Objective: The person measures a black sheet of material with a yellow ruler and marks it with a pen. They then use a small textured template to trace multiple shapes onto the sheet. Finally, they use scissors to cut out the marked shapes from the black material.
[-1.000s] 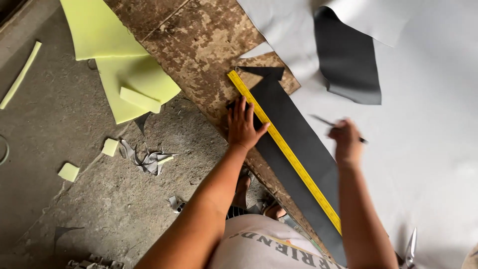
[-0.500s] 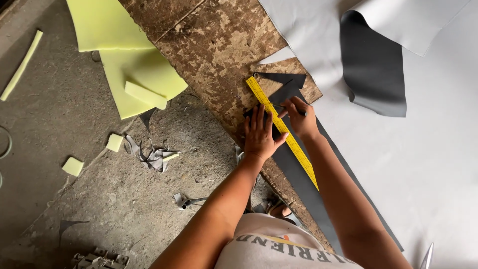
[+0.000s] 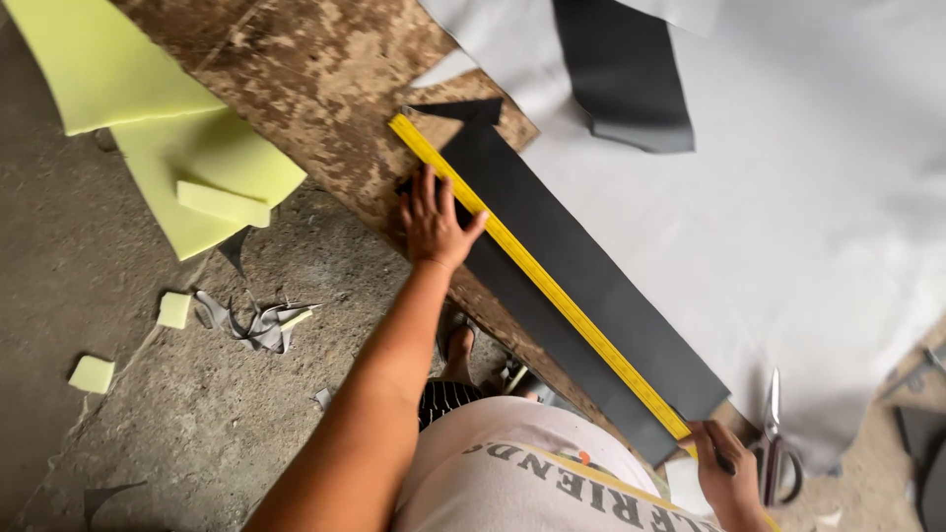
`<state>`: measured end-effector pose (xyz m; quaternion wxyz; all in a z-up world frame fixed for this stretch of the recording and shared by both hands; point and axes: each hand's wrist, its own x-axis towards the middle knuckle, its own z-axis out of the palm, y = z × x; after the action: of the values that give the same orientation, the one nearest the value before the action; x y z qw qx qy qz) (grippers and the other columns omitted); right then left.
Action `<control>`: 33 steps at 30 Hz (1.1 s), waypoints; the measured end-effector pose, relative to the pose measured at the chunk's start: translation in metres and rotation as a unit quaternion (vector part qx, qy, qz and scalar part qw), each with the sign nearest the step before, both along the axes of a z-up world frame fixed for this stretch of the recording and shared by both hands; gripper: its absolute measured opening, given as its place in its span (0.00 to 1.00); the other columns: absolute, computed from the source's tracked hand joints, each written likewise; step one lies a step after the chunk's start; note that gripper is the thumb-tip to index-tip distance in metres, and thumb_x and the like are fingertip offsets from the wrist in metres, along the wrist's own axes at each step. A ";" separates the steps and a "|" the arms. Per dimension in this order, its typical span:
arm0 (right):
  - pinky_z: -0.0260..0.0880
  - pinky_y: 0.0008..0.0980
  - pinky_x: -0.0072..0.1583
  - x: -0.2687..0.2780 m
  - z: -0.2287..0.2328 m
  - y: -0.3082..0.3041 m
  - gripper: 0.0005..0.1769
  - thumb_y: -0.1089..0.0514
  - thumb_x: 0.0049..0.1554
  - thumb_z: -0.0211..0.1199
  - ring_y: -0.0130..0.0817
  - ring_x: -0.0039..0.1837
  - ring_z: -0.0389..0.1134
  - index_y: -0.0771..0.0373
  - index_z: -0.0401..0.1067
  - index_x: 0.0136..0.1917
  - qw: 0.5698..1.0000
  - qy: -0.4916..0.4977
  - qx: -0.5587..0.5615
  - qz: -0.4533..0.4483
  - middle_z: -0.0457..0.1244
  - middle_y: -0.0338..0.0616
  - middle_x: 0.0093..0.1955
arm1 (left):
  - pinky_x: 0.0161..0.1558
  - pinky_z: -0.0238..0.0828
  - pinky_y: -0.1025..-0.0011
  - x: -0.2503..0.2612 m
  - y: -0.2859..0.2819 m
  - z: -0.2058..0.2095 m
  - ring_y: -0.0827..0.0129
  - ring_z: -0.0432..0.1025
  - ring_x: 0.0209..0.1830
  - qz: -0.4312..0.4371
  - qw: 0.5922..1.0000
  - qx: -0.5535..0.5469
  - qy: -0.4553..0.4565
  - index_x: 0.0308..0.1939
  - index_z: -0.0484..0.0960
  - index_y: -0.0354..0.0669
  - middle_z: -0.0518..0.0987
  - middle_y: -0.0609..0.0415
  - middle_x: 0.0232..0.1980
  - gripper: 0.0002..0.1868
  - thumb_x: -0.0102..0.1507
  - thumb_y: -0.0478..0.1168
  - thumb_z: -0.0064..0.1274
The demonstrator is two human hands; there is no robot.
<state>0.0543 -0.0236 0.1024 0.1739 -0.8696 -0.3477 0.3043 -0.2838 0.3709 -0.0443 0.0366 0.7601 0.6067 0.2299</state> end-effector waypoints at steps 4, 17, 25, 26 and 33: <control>0.65 0.37 0.57 0.020 -0.023 -0.055 0.10 0.54 0.65 0.57 0.40 0.53 0.67 0.56 0.78 0.48 0.984 -0.118 0.075 0.106 0.69 0.41 0.47 | 0.72 0.48 0.39 0.002 -0.003 0.010 0.44 0.51 0.79 0.004 0.999 -0.043 0.008 0.71 0.68 0.46 0.54 0.43 0.80 0.43 0.63 0.71 0.51; 0.67 0.32 0.57 0.109 -0.011 -0.080 0.11 0.67 0.60 0.73 0.42 0.60 0.69 0.63 0.70 0.49 0.899 -0.198 0.383 0.079 0.67 0.54 0.57 | 0.76 0.50 0.48 0.182 -0.343 0.020 0.55 0.51 0.84 -0.551 0.831 -0.035 -0.063 0.79 0.55 0.50 0.56 0.48 0.83 0.48 0.62 0.64 0.57; 0.69 0.40 0.55 0.199 -0.055 -0.245 0.08 0.67 0.70 0.74 0.44 0.54 0.68 0.64 0.75 0.56 0.863 -0.396 0.302 -0.088 0.68 0.51 0.56 | 0.72 0.60 0.53 0.175 -0.330 0.022 0.50 0.66 0.73 -0.608 0.793 0.017 -0.045 0.67 0.76 0.44 0.71 0.46 0.73 0.39 0.56 0.56 0.67; 0.67 0.35 0.55 0.199 -0.061 -0.259 0.07 0.70 0.69 0.72 0.40 0.52 0.67 0.63 0.76 0.56 0.871 -0.359 0.309 -0.127 0.68 0.50 0.54 | 0.70 0.64 0.53 0.175 -0.328 0.027 0.48 0.69 0.70 -0.614 0.785 0.001 -0.082 0.63 0.79 0.41 0.75 0.46 0.69 0.38 0.52 0.49 0.74; 0.64 0.57 0.65 0.218 -0.081 -0.264 0.09 0.56 0.73 0.61 0.61 0.64 0.65 0.64 0.74 0.60 0.875 -0.355 0.226 -0.240 0.69 0.56 0.59 | 0.48 0.78 0.70 0.167 -0.292 0.022 0.70 0.80 0.50 -0.549 0.826 0.009 -0.128 0.47 0.87 0.63 0.85 0.70 0.53 0.09 0.65 0.51 0.57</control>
<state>0.2719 -0.2872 0.0215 0.2987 -0.9128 -0.2263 -0.1625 -0.1166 0.0789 -0.0226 0.2275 0.9316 0.0772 0.2728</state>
